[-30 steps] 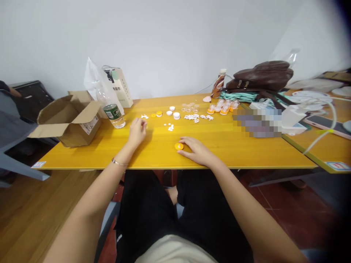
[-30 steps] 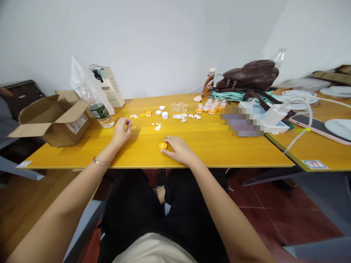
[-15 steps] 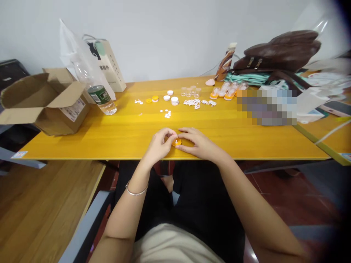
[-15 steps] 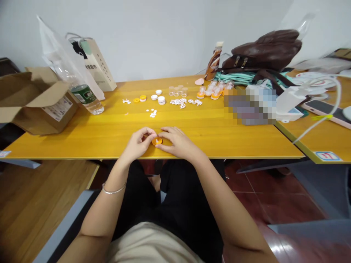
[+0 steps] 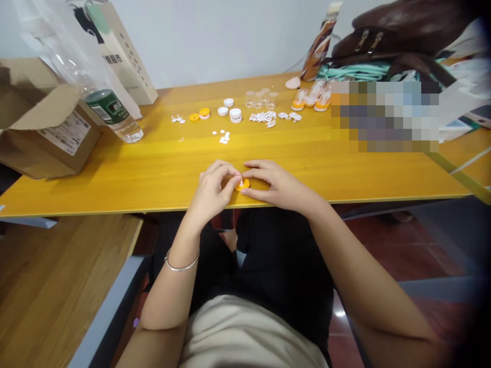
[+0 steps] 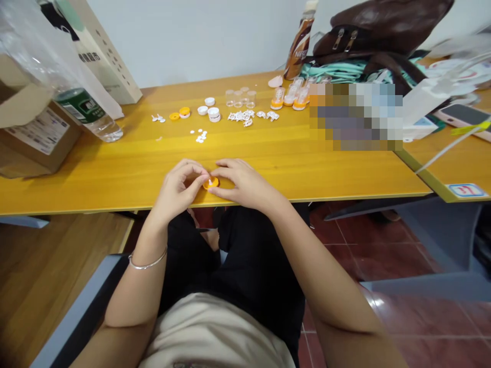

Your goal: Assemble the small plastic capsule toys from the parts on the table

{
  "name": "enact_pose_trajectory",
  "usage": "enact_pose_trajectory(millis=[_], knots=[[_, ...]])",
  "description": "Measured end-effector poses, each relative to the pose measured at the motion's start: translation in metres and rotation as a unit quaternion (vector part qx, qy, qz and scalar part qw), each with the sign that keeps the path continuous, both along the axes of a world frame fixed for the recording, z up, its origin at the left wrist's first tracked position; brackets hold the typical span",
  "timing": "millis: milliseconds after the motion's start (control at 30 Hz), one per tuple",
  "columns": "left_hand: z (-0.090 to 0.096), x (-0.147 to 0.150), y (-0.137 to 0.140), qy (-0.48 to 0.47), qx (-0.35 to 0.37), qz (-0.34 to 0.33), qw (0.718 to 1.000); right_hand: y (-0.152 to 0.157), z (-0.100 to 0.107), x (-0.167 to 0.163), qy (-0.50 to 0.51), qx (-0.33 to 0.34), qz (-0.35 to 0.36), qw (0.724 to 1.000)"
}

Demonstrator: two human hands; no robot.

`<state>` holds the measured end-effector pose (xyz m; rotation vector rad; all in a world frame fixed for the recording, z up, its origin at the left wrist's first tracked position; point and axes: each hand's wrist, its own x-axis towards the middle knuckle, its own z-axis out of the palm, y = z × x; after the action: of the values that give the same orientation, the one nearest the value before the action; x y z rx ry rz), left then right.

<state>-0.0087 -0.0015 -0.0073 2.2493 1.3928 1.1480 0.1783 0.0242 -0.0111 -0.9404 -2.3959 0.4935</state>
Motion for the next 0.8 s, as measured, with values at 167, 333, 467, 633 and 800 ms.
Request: enact_pose_trajectory(millis=[167, 333, 467, 633, 800], knots=[[0.0016, 0.0002, -0.003, 0.004, 0.006, -0.01, 1.0, 0.0002, -0.0001, 0.0003, -0.002, 0.007, 0.0, 1.0], [-0.0001, -0.0011, -0.0036, 0.007, 0.014, -0.01, 1.0, 0.0012, -0.0019, -0.0001, 0.009, 0.01, -0.002, 1.0], [-0.0027, -0.0012, -0.004, 0.018, 0.032, -0.006, 0.999, 0.0014, -0.0017, -0.0005, 0.013, 0.006, -0.003, 1.0], [-0.0055, -0.0011, -0.0042, 0.038, 0.054, 0.017, 0.998, 0.0011, -0.0024, -0.0005, 0.019, 0.007, 0.0, 1.0], [-0.0049, -0.0013, -0.0031, 0.016, 0.041, 0.003, 0.999, 0.0013, -0.0035, 0.0, 0.021, 0.015, -0.001, 1.0]])
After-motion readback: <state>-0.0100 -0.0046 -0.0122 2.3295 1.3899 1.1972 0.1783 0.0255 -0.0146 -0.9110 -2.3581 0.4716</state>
